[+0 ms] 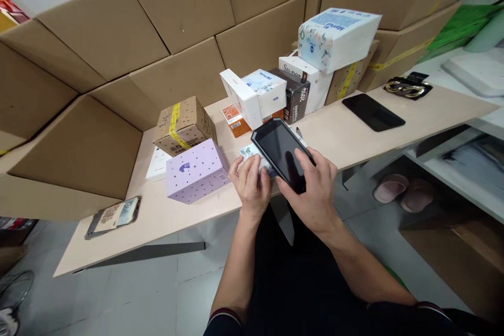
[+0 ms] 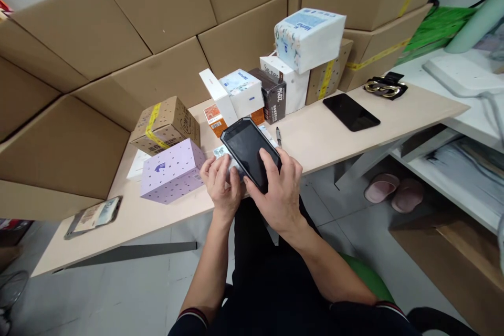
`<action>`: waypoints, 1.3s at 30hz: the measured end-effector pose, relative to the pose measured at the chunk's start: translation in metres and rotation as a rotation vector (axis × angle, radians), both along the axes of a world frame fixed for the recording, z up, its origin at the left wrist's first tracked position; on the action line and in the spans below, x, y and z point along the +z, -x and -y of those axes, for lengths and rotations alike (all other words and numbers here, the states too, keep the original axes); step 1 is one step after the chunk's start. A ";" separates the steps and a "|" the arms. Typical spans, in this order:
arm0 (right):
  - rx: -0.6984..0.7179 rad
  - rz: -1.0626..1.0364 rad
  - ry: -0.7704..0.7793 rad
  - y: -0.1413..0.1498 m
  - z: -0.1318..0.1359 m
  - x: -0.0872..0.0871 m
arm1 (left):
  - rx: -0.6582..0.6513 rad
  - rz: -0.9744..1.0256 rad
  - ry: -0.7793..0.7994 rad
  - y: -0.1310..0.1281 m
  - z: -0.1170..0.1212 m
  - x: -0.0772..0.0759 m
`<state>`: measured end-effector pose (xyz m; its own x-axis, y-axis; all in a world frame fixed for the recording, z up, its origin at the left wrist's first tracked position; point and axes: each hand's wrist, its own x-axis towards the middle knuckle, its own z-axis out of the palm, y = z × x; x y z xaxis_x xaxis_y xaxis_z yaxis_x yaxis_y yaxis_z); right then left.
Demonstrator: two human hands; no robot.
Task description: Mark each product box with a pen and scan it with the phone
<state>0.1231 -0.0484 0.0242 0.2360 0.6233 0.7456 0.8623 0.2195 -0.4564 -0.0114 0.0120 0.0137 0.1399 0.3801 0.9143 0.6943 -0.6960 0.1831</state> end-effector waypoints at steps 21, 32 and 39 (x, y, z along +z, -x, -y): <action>0.039 0.040 0.010 -0.002 -0.001 0.003 | -0.015 0.005 -0.017 0.000 0.000 0.000; 0.035 0.057 -0.026 -0.003 -0.002 0.003 | -0.007 0.007 -0.012 -0.001 0.001 -0.001; 0.052 0.030 -0.024 -0.004 -0.002 0.005 | -0.016 0.008 0.005 0.001 0.001 -0.002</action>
<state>0.1268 -0.0468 0.0297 0.1812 0.6159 0.7667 0.8627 0.2747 -0.4246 -0.0127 0.0105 0.0112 0.1384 0.3824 0.9136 0.6814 -0.7062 0.1924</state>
